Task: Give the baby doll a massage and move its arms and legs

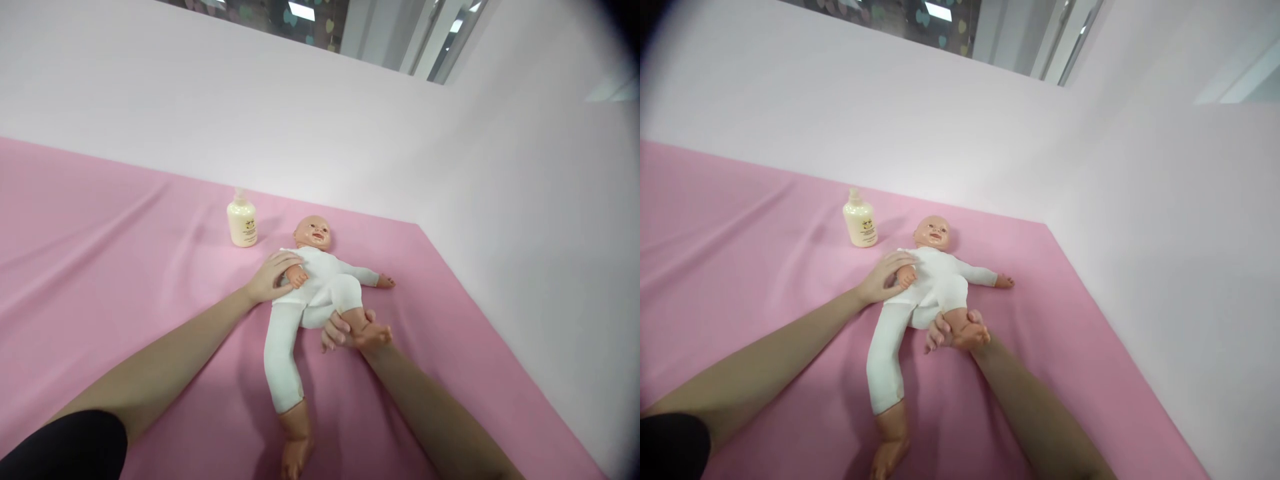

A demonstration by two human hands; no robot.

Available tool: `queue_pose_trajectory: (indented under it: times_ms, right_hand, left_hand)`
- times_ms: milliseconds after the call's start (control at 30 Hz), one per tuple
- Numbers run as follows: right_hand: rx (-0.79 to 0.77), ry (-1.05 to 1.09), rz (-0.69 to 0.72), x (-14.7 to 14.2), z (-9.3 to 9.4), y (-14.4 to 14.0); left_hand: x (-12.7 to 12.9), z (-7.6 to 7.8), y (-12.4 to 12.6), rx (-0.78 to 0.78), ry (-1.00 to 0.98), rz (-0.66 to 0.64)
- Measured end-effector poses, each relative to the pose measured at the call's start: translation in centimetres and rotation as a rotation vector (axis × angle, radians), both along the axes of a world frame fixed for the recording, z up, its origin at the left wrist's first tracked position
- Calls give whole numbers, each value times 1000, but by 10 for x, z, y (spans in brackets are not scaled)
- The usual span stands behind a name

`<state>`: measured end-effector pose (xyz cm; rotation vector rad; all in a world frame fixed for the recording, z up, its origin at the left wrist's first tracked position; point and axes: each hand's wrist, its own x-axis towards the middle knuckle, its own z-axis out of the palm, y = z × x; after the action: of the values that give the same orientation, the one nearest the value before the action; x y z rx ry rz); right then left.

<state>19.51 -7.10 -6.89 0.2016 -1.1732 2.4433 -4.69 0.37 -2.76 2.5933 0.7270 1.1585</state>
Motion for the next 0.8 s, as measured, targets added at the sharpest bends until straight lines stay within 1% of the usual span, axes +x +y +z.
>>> queue_pose_trajectory:
  times_ms: [67, 133, 233, 367, 500, 633, 733, 800]
  right_hand:
    - [-120, 76, -76, -1, 6, 2]
    - [-239, -12, -171, -2, 14, 0]
    - [-316, -150, -266, -2, 25, -5]
    - [-334, -184, -307, -3, 30, -8]
    - [-341, -183, -337, -5, 31, -8]
    - [-328, -173, -352, -5, 31, -8]
    - [-270, -177, -325, -4, 28, -8]
    - [-184, -161, -278, -4, 24, -9]
  left_hand:
    - [0, 2, -1, 16, 34, -7]
    - [0, 2, -1, 23, 58, 0]
    - [0, 1, 0, 31, 69, 3]
    - [1, 2, -1, 3, 62, 17]
    - [1, 3, -3, -22, -31, 29]
    - [0, -2, -1, -105, -157, 121]
    - [0, -9, 4, -169, -287, 176]
    - [0, -13, 9, -235, -403, 200]
